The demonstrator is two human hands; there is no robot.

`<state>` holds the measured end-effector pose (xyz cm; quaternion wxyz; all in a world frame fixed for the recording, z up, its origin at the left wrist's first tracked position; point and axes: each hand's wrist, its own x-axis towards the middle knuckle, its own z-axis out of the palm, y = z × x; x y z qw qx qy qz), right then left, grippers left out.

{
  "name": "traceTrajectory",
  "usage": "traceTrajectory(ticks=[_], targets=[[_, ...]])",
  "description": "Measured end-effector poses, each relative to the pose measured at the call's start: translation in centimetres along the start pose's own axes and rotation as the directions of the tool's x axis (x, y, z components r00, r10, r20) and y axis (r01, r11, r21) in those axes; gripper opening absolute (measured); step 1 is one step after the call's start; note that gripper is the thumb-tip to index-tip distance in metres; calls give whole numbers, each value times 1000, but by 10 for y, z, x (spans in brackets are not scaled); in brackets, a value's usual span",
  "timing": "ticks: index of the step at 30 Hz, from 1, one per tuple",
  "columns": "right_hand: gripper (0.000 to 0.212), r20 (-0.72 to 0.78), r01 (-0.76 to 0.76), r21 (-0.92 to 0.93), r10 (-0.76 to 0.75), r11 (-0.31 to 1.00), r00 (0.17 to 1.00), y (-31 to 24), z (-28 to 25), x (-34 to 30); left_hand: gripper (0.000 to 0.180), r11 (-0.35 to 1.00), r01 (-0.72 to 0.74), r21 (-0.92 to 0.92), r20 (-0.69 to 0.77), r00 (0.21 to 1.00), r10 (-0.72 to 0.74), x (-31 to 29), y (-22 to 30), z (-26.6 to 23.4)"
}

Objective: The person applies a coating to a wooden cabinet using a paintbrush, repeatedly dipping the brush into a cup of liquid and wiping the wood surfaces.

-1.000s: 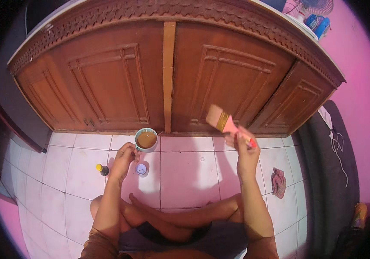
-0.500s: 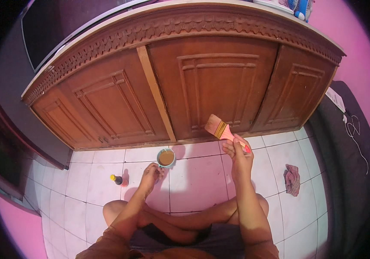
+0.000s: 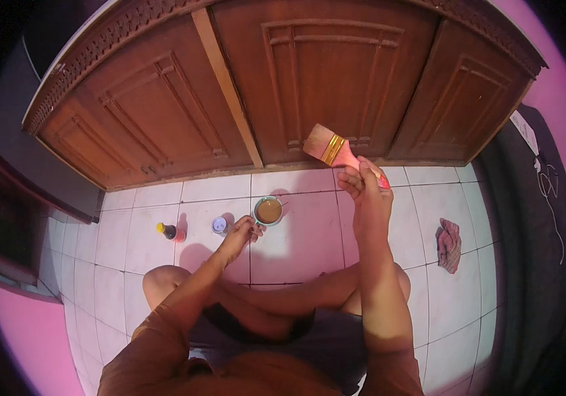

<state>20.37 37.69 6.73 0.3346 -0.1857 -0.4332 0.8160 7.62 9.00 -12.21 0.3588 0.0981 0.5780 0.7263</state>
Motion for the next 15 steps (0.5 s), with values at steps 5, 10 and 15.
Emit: traceTrajectory(ticks=[5,10,15], targets=[[31,-2,-24,-47,24,999,1000,1,3,-2,20,994,68,91,-14,998,-67,-1,-19,-3],[31,-6,-47,-75,47,996,999,0,4,-2,23,979,140,149,3,990,-142,0,-32,-6],[31,9,-22,-86,23,996,1000,0,0,0,24,977,163,138,50,984,-171,-3,-43,3]])
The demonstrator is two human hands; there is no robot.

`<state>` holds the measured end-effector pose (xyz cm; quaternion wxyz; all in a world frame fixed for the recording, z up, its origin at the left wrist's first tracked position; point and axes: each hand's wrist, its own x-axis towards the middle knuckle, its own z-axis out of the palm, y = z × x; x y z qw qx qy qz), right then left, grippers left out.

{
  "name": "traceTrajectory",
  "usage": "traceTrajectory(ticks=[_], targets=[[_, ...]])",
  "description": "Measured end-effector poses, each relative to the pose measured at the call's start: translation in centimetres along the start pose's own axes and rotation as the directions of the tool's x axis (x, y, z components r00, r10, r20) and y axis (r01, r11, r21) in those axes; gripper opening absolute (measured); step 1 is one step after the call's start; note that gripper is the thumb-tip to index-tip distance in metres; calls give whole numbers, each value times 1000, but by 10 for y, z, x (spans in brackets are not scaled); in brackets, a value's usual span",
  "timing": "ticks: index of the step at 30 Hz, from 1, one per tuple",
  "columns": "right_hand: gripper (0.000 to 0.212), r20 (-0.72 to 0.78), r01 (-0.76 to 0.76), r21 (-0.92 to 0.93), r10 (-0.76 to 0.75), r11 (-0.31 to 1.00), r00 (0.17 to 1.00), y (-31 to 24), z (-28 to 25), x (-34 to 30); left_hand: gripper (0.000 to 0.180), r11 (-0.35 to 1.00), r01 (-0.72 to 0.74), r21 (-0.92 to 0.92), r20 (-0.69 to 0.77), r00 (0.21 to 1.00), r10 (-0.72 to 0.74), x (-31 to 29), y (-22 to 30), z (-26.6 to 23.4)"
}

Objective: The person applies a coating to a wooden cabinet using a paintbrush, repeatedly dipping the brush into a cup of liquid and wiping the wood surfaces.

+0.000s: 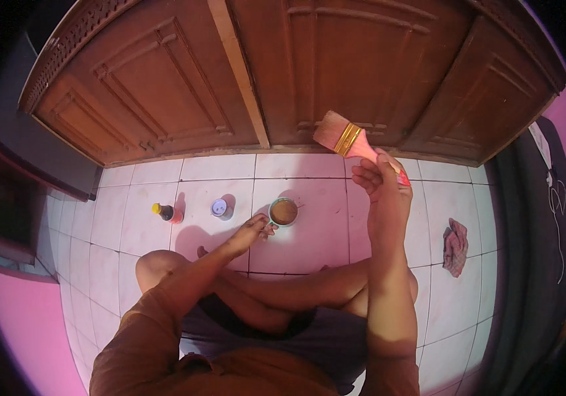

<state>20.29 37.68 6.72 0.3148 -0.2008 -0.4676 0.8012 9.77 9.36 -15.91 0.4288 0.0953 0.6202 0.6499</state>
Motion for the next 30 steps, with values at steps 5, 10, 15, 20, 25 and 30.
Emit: traceTrajectory(ticks=[5,10,15,20,25,30], targets=[[29,11,6,-5,-5,1000,1000,1,1,-1,18,999,44,9,80,996,-44,-3,-14,14],[28,-10,-63,68,63,996,998,2,-6,5,19,998,-19,59,163,987,9,-5,-20,26],[30,-26,-95,100,98,990,995,2,-8,6,17,994,-12,107,161,987,-5,-7,-26,31],[29,-4,-116,159,118,980,993,4,-13,9,15,999,-50,-12,153,987,51,-4,-25,16],[26,17,-118,181,117,976,993,5,-16,11,16,994,-104,-18,5,995,104,9,-9,0],[25,62,-124,203,114,971,992,8,-17,12,15,971,-104,-215,-124,989,78,22,2,-17]])
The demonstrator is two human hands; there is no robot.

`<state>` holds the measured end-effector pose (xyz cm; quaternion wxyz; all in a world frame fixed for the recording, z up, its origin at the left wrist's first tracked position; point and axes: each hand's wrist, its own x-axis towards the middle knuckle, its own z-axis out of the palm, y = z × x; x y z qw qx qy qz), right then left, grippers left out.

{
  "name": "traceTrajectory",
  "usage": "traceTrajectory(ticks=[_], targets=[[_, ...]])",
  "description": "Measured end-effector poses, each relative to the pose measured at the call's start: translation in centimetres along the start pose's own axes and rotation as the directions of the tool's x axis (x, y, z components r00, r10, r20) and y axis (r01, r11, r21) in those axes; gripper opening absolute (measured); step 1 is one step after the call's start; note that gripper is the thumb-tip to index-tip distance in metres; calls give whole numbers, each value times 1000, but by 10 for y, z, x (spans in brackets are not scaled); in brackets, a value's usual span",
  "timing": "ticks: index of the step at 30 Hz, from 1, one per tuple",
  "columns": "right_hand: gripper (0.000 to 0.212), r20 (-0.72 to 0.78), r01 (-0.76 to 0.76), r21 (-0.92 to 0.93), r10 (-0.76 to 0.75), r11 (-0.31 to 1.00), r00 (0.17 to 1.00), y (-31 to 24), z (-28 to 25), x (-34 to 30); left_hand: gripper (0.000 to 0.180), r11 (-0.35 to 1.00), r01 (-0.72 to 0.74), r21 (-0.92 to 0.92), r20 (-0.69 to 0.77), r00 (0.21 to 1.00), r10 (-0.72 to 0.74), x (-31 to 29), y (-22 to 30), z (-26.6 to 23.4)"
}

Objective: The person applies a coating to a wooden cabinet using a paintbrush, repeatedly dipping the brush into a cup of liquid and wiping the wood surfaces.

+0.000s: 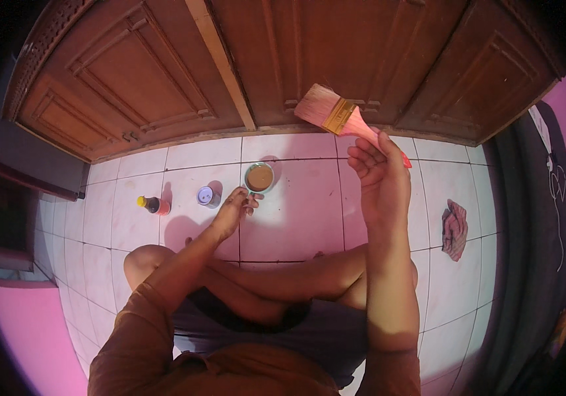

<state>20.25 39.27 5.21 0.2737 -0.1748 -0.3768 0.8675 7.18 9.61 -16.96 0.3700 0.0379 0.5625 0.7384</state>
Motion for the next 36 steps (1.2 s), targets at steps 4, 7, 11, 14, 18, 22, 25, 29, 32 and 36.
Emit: traceTrajectory(ticks=[4,7,11,14,18,22,25,29,32,36], targets=[[24,12,4,-7,-4,1000,1000,0,-1,0,11,1000,7,-19,-77,997,-8,7,8,-5],[25,16,-3,-13,4,1000,1000,1,1,0,13,999,38,-18,-180,983,-40,9,10,-10],[26,14,-14,-16,14,1000,1000,2,3,-2,12,1000,28,-2,-193,981,-28,13,7,-16],[26,15,-22,-21,22,1000,1000,1,3,-2,12,999,4,-45,-199,980,-13,14,4,-16],[28,46,-27,19,27,999,999,3,1,-2,15,1000,10,26,-196,981,-5,14,5,-19],[30,63,-59,14,58,998,996,5,1,-3,13,997,25,71,-229,973,-8,17,6,-11],[31,67,-83,-4,83,997,994,7,1,-3,12,993,-34,110,-274,960,63,17,5,-5],[32,100,-167,11,165,986,981,18,10,-7,18,992,-16,127,-266,963,50,16,3,-11],[33,132,-200,-11,200,980,971,25,10,-8,21,997,-17,78,-259,965,37,16,4,-7],[34,154,-271,-9,269,962,951,39,17,-13,29,996,85,14,-272,959,-78,8,7,-11]])
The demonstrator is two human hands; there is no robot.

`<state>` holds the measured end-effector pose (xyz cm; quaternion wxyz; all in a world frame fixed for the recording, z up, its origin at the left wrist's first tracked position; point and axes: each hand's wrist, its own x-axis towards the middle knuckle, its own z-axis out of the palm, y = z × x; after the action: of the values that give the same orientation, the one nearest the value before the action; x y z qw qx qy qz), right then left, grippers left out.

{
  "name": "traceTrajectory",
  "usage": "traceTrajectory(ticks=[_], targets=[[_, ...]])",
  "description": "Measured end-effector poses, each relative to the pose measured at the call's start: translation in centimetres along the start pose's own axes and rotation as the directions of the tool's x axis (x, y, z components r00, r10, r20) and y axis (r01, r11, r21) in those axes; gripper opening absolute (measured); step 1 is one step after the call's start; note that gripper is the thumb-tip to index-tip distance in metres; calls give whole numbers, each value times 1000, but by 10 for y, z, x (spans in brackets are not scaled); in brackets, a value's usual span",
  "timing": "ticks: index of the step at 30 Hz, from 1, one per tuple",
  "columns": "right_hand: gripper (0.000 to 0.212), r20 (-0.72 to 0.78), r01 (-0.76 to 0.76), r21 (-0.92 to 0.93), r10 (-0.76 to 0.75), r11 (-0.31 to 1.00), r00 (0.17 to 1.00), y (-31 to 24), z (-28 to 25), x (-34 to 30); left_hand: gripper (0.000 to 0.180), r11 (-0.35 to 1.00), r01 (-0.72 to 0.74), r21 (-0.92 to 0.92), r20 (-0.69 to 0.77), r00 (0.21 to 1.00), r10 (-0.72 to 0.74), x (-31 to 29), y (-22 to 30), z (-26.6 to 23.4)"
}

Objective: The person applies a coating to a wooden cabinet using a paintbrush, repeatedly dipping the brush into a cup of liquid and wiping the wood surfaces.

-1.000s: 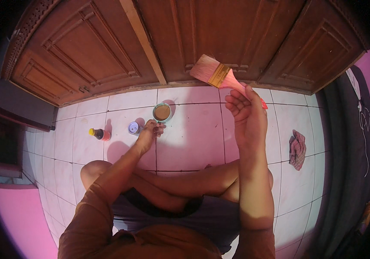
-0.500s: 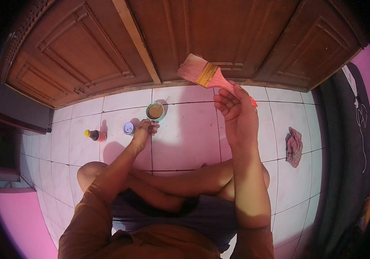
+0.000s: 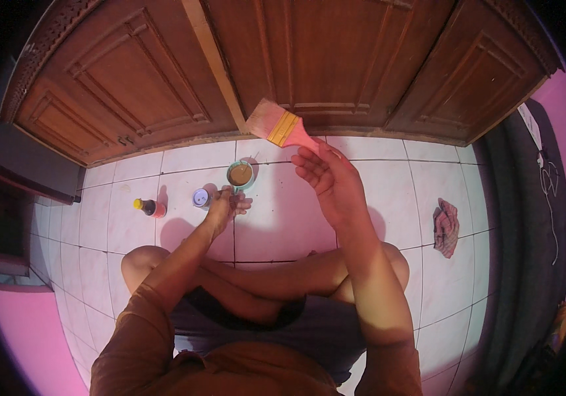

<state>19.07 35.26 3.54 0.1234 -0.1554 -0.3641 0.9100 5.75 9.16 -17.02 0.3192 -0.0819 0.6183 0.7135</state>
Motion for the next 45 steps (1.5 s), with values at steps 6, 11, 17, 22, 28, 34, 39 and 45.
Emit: traceTrajectory(ticks=[6,11,17,22,28,34,39,45], targets=[[33,156,-50,136,28,989,987,10,-19,2,39,969,130,211,-281,957,-67,-51,35,48],[25,120,-43,-30,47,999,992,59,28,-12,42,868,-481,123,189,870,456,-119,69,91],[23,56,151,-267,-141,952,988,112,22,-16,45,921,-350,-169,162,912,376,-136,75,138],[24,167,291,-659,-243,693,956,103,23,-32,39,923,-232,-306,89,959,270,-136,78,135],[24,100,45,-919,124,391,987,-31,-37,-25,31,936,-264,-234,69,955,287,-133,90,97],[44,-19,-405,-708,-558,-578,830,-116,-351,-28,37,921,-362,-145,-24,931,363,-146,130,44],[40,-168,-494,-806,-675,-326,718,-132,-451,-94,37,914,-389,-116,-67,921,383,-132,141,39],[37,-27,-255,-880,-494,-401,869,-152,-301,-44,41,916,-398,-55,-100,915,392,-133,157,18]])
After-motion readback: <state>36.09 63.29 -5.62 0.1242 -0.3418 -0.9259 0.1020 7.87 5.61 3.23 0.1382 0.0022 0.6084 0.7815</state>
